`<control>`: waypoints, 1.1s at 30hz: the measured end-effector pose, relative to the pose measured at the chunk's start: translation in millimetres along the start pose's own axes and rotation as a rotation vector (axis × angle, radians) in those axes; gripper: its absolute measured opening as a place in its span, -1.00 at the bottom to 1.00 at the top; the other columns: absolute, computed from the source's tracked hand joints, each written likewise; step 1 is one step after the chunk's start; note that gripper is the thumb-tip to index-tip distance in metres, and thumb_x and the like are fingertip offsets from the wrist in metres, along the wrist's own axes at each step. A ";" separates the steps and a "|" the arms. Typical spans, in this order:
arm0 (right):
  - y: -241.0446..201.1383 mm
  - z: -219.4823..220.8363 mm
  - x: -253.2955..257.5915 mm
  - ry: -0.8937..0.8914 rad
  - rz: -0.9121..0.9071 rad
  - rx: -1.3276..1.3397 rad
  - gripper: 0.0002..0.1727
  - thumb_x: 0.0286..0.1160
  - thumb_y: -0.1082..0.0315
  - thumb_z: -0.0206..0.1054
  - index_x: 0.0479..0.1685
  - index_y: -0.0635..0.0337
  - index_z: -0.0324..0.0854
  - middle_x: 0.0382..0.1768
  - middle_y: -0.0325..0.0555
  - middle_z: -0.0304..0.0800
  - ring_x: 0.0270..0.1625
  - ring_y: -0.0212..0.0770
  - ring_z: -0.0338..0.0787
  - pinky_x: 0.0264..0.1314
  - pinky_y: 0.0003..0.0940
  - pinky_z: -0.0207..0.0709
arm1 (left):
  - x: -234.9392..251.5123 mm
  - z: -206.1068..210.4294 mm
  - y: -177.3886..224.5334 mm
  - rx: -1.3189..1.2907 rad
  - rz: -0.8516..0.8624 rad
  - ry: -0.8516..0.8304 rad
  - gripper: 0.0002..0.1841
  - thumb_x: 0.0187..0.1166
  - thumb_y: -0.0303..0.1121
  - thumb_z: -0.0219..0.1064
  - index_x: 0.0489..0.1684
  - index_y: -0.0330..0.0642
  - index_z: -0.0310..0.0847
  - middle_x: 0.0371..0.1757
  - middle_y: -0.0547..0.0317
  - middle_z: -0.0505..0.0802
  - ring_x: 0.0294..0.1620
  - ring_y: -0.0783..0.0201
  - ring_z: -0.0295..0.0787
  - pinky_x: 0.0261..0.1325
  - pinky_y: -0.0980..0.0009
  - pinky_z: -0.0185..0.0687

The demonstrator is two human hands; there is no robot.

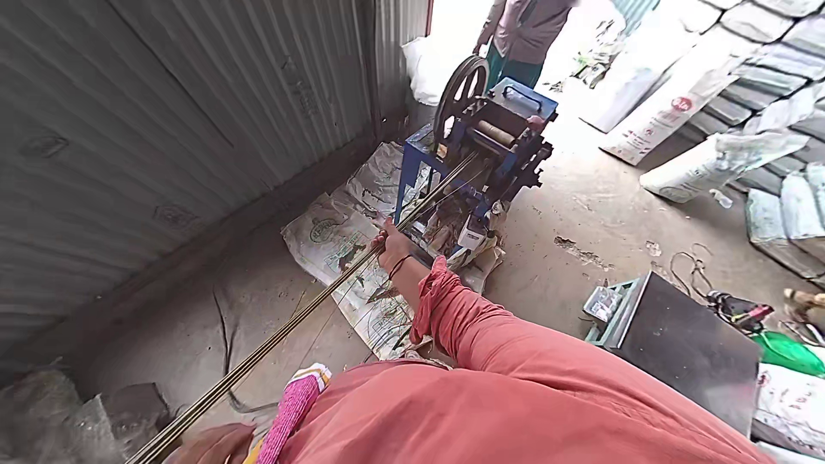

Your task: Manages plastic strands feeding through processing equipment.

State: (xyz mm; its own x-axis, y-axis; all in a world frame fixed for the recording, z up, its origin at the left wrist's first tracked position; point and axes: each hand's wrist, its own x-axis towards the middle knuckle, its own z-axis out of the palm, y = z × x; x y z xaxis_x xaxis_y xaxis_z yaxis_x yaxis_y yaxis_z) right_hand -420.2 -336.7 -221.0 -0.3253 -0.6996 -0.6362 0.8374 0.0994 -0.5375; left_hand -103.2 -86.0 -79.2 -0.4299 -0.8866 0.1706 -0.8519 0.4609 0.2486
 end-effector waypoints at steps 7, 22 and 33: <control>11.3 -4.2 -2.2 -0.243 -0.179 -0.185 -0.59 0.87 -0.11 -0.02 -0.37 -0.14 0.39 -0.70 -0.47 0.44 -0.63 -0.49 0.56 -0.41 -0.52 0.62 | -46.5 17.8 -29.8 -0.336 0.010 0.073 -0.73 0.75 -0.20 0.22 0.00 -0.07 0.84 -0.03 0.19 0.95 0.07 0.29 0.88 0.25 0.26 0.75; 24.0 -17.7 -34.1 -0.308 0.081 -0.444 -0.33 0.74 -0.22 0.14 0.60 0.04 0.20 0.17 -0.12 0.70 0.18 -0.22 0.78 0.28 -0.20 0.69 | -120.1 37.6 -9.8 0.140 -0.486 0.705 -0.74 0.56 -0.22 0.36 -0.38 -0.22 0.51 -0.41 0.03 0.68 -0.36 0.26 0.61 -0.25 0.43 0.52; 116.0 31.3 -207.4 -2.055 -0.189 -1.229 -0.32 0.69 0.33 0.26 0.79 0.29 0.22 0.70 0.05 0.46 0.73 -0.15 0.44 0.79 -0.15 0.29 | -71.9 15.1 -9.1 -0.251 -0.439 0.685 -0.75 0.83 -0.30 0.14 -0.01 -0.38 0.53 -0.14 0.05 0.77 -0.18 0.46 0.77 -0.03 0.48 0.76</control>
State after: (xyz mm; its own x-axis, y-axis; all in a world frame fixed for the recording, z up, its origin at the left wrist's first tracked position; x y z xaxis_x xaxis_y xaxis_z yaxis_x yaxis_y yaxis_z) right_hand -241.8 -202.2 -134.1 0.9691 -0.1893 0.1578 0.0822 -0.3554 -0.9311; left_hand -69.1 -27.0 -108.1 0.2690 -0.8050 0.5288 -0.7729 0.1472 0.6172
